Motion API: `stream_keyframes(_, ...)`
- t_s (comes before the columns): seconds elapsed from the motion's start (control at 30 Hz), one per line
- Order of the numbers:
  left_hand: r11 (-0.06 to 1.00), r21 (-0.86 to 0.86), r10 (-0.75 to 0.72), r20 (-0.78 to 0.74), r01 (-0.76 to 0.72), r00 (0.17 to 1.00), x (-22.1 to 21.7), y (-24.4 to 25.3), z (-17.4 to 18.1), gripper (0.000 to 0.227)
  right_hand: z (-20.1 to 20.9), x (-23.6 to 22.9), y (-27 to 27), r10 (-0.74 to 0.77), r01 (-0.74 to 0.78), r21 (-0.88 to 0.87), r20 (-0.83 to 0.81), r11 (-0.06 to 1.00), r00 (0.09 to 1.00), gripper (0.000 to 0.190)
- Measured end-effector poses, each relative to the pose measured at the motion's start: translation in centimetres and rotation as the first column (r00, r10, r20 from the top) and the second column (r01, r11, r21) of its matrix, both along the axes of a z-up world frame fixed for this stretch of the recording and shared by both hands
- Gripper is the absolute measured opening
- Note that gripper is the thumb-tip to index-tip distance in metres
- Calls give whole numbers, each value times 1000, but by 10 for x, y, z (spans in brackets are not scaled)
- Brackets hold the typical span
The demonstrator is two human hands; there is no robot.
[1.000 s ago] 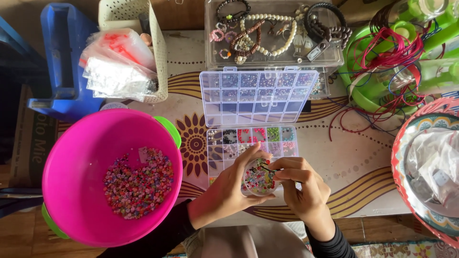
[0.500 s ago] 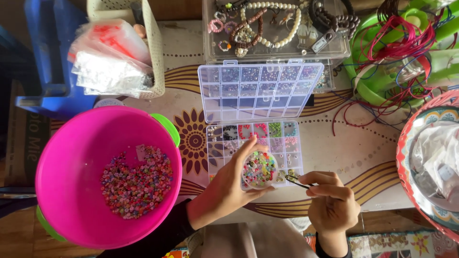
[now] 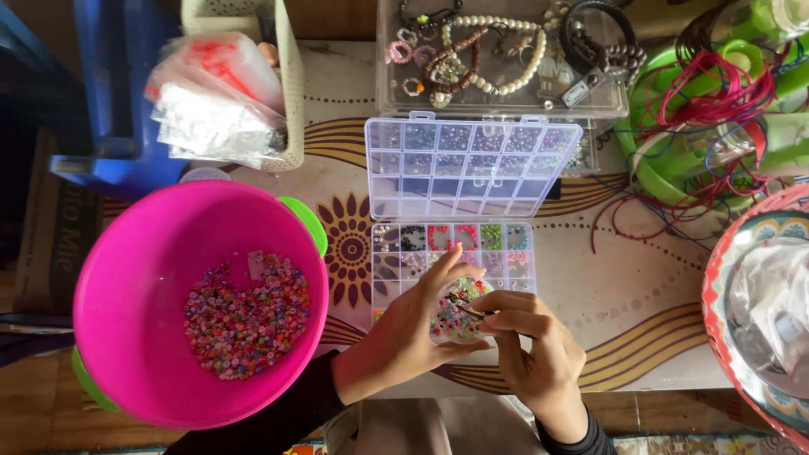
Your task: A person is seen from an overhead perspective sorting small, colorful beads from a large pink bowl and a small white cup into a multi-compartment plastic organizer box using a thin tool.
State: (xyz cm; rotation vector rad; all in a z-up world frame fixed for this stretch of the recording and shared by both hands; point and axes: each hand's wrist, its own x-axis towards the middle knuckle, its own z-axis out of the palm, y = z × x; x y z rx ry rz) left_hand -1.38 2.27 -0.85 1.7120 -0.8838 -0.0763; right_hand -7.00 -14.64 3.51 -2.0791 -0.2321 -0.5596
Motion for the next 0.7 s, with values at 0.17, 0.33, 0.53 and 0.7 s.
stream_keyframes(0.17,1000,12,-3,-46,3,999,0,2,-1,112,-3,9,3,14,-15,-13,-11,1000,1000,23)
stream_keyframes(0.33,1000,15,3,-23,-3,1000,2,1,2,112,-6,10,2,-14,14,-4,28,1000,1000,23)
stream_keyframes(0.53,1000,7,1,-39,0,999,3,0,-2,116,-14,-7,-9,-69,67,96,17,993,997,31)
stream_keyframes(0.7,999,14,44,15,-44,999,5,-2,-5,116,-39,-32,-34,-222,214,195,21,957,975,26)
